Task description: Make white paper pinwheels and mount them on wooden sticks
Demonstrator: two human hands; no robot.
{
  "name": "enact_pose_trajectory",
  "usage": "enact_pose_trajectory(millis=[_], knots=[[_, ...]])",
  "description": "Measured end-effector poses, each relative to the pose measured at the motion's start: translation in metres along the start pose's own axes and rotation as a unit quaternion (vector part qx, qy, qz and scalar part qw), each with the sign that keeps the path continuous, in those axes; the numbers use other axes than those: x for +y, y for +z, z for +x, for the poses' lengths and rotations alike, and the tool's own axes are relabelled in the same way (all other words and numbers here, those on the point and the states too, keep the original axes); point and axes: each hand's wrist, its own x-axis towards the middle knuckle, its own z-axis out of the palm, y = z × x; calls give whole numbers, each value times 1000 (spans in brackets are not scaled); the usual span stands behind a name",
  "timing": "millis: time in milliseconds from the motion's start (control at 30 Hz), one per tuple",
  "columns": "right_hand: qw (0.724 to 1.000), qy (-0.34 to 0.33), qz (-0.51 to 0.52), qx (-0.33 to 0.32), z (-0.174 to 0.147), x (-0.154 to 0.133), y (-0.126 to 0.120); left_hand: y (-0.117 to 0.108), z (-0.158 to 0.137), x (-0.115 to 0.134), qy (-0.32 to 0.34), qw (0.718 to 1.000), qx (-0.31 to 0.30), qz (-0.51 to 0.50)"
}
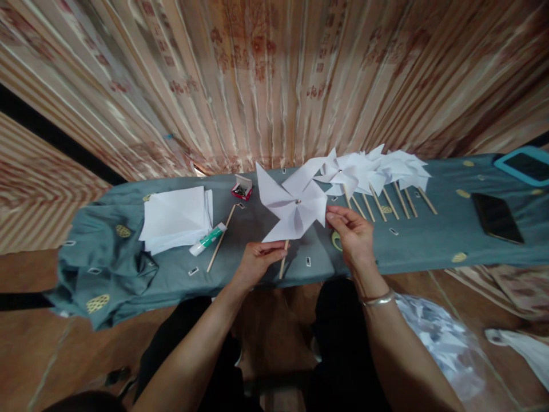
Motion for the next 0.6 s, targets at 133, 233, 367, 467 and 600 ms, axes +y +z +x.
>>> enact_pose_trajectory(millis=[133,233,367,467,600], knots=[[999,34,13,-17,-10,-2,5,-2,1,0,27,999,11,16],[997,60,17,-35,-19,-4,10,-3,2,0,35,999,24,22],[990,115,48,-60,-30,-8,17,-3,4,-2,35,999,34,13],[982,152,70,-93,-37,-11,23,-3,6,-4,33,999,40,-8],[973,166,73,-142,-45,-9,29,-4,7,-7,41,999,31,-19]])
